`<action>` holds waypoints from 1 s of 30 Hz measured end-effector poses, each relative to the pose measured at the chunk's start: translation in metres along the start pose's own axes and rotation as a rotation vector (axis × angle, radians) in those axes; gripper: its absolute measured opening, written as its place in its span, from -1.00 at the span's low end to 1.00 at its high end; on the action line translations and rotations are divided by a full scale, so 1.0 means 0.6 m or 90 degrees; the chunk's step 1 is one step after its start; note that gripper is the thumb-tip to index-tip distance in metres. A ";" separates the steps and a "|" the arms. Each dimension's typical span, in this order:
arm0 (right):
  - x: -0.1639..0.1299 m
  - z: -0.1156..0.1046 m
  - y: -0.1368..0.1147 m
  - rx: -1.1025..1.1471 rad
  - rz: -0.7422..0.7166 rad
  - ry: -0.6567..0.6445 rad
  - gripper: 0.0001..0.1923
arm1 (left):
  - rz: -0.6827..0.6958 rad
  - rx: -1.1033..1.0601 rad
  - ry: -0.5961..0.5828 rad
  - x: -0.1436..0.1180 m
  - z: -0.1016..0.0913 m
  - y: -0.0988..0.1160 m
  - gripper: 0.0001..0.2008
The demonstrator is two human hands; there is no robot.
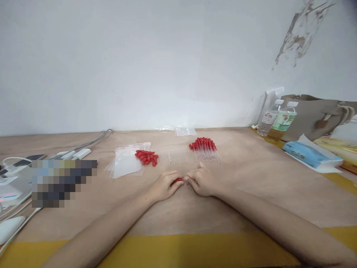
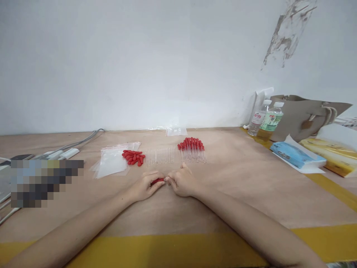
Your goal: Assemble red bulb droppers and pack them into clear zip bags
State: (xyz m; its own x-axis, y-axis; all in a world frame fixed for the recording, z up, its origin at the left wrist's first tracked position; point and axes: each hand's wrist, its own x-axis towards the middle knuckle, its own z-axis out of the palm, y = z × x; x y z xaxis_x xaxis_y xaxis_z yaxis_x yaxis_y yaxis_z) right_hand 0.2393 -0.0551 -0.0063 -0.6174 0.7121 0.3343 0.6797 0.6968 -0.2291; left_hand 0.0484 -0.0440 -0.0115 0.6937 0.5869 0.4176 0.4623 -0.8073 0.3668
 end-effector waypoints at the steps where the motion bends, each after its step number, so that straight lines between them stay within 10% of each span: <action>1: 0.001 0.001 0.000 0.003 0.003 -0.007 -0.70 | 0.004 0.001 -0.005 0.000 0.000 0.000 -0.80; 12: 0.007 -0.018 0.005 0.056 0.057 -0.036 -0.68 | -0.007 0.035 0.031 0.004 -0.028 -0.021 -0.71; 20: 0.058 -0.066 0.085 0.036 0.440 0.070 -0.73 | -0.110 0.134 0.137 -0.011 -0.035 -0.074 -0.69; 30: 0.114 -0.023 0.123 -0.046 0.604 0.129 -0.72 | -0.100 0.122 0.124 -0.012 -0.035 -0.071 -0.80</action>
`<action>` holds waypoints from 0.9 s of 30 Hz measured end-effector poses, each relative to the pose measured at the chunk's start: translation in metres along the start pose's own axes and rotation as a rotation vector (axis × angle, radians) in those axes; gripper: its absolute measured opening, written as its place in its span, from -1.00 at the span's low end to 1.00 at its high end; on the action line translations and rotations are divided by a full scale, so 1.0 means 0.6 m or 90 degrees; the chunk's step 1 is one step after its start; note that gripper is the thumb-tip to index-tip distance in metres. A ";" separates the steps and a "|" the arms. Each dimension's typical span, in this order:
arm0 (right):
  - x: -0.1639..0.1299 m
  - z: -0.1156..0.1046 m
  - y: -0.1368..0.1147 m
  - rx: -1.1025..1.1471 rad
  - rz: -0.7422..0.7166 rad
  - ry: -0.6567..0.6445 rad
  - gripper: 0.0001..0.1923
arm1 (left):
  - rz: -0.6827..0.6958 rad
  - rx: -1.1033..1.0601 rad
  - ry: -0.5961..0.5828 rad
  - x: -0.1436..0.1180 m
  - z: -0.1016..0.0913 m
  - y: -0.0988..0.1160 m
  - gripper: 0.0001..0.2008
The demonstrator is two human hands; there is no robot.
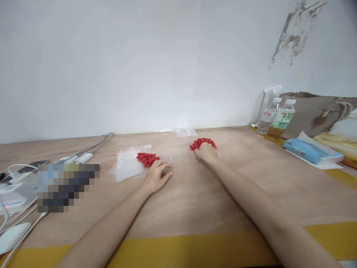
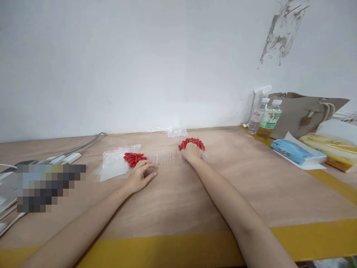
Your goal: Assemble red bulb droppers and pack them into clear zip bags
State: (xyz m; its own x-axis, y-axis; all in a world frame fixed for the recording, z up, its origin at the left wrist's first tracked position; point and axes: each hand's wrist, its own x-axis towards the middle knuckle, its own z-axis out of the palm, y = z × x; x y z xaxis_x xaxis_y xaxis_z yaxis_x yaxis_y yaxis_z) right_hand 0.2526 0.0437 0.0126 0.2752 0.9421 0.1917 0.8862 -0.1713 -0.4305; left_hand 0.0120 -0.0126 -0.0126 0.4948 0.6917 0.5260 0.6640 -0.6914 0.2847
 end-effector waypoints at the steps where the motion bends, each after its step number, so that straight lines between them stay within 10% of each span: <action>1: 0.000 0.002 0.000 -0.005 0.002 0.001 -0.69 | -0.001 0.001 -0.002 0.000 0.000 0.000 -0.80; 14: -0.020 0.019 -0.042 -0.070 -0.081 -0.062 -0.71 | -0.159 0.228 0.171 0.010 -0.022 -0.040 -0.81; 27: -0.013 0.015 -0.069 -0.036 -0.041 -0.128 -0.78 | -0.155 0.318 0.102 0.008 -0.027 -0.047 -0.73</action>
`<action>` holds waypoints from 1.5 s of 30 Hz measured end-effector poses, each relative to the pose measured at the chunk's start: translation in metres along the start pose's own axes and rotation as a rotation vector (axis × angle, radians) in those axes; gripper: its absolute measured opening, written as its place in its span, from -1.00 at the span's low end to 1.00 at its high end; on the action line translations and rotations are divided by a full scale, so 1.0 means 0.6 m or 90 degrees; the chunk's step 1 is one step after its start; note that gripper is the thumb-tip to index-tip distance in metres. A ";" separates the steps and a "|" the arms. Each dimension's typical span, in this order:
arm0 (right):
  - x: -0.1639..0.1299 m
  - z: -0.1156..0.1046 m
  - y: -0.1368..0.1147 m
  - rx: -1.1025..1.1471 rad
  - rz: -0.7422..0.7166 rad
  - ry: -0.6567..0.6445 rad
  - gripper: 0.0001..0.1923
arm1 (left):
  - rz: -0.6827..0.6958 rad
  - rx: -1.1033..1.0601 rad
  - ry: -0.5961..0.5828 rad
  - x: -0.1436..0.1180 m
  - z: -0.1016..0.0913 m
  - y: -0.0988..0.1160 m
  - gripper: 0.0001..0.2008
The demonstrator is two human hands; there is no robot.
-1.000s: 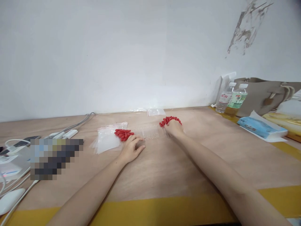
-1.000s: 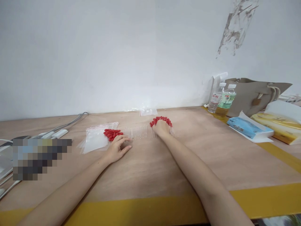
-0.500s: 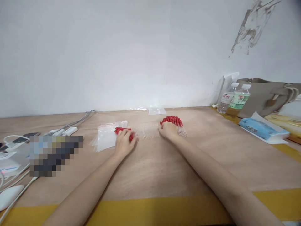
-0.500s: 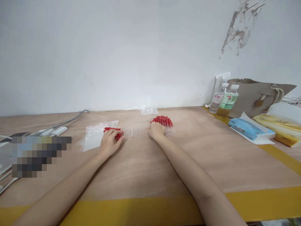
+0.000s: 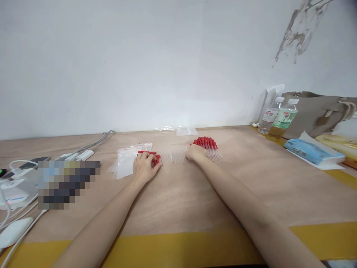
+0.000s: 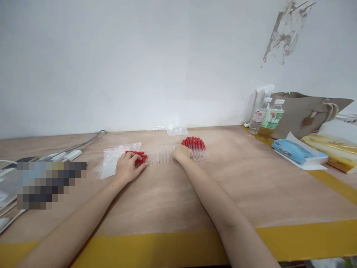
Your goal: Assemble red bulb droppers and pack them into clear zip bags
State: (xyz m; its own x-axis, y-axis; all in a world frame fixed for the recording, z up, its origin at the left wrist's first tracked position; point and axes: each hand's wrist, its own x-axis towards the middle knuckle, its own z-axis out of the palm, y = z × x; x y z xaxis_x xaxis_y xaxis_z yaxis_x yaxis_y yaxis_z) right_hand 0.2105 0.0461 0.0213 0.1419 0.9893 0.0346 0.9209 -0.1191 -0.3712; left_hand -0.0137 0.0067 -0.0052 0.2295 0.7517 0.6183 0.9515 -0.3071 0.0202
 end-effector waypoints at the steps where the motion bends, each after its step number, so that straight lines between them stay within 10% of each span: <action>1: -0.004 -0.002 0.002 0.009 -0.010 0.011 -0.78 | -0.003 0.011 -0.001 0.000 0.000 0.000 -0.73; 10: -0.069 -0.007 0.079 0.137 -0.221 0.107 -0.83 | -0.040 0.072 0.011 0.000 -0.030 0.023 -0.76; 17: -0.137 0.007 0.126 0.244 -0.474 0.133 -0.80 | -0.037 -0.377 -0.073 -0.023 -0.030 0.087 -0.84; 27: -0.151 0.024 0.119 0.249 -0.480 0.140 -0.85 | -0.138 -0.770 -0.200 -0.044 0.023 0.105 -0.75; 45: -0.145 0.027 0.116 0.208 -0.487 0.062 -0.86 | -0.054 -0.691 -0.268 -0.046 -0.001 0.118 -0.75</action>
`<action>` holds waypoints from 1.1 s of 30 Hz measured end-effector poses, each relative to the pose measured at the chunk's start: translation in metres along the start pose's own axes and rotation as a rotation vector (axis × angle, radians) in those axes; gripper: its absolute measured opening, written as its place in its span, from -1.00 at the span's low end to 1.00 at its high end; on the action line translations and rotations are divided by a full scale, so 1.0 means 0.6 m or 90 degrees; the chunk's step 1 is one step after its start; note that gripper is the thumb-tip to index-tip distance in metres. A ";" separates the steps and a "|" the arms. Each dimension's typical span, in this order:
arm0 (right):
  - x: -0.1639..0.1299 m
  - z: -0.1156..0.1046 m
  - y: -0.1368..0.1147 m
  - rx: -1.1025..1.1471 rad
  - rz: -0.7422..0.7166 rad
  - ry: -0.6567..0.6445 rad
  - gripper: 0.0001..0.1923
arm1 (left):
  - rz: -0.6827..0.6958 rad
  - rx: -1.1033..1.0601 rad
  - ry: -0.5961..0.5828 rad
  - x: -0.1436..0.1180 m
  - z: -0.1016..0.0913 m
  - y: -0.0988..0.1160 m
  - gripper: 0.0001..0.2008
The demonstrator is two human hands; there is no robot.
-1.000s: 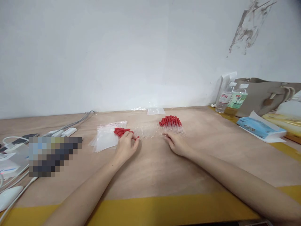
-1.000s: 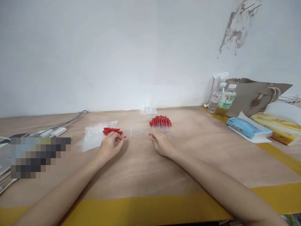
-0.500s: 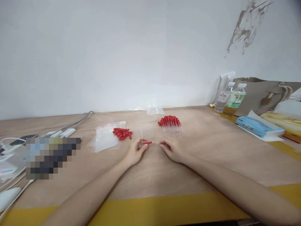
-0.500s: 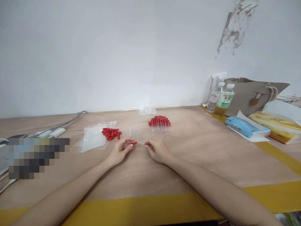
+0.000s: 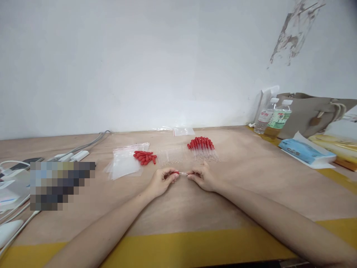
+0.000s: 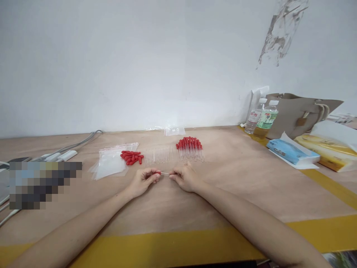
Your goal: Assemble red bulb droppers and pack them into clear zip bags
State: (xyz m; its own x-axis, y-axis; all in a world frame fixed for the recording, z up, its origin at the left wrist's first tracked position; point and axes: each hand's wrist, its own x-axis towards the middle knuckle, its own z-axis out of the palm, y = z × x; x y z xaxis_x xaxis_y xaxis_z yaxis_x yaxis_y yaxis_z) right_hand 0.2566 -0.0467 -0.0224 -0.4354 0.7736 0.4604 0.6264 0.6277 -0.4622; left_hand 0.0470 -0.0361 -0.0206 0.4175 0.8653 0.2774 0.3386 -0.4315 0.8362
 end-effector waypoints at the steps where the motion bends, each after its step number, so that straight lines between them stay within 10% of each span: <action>1: 0.001 -0.003 0.000 -0.011 -0.006 -0.010 -0.85 | 0.019 0.033 -0.003 -0.001 -0.001 0.002 -0.76; 33: 0.010 0.005 -0.019 -0.195 -0.077 -0.092 -0.70 | 0.220 0.279 -0.049 0.008 -0.009 0.009 -0.80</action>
State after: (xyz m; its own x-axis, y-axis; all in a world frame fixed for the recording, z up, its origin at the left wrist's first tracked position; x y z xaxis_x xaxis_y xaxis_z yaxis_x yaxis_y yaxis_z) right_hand 0.2448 -0.0490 -0.0167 -0.5916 0.7136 0.3754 0.7198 0.6771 -0.1528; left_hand 0.0461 -0.0330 -0.0123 0.6210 0.6407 0.4515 0.4834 -0.7665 0.4229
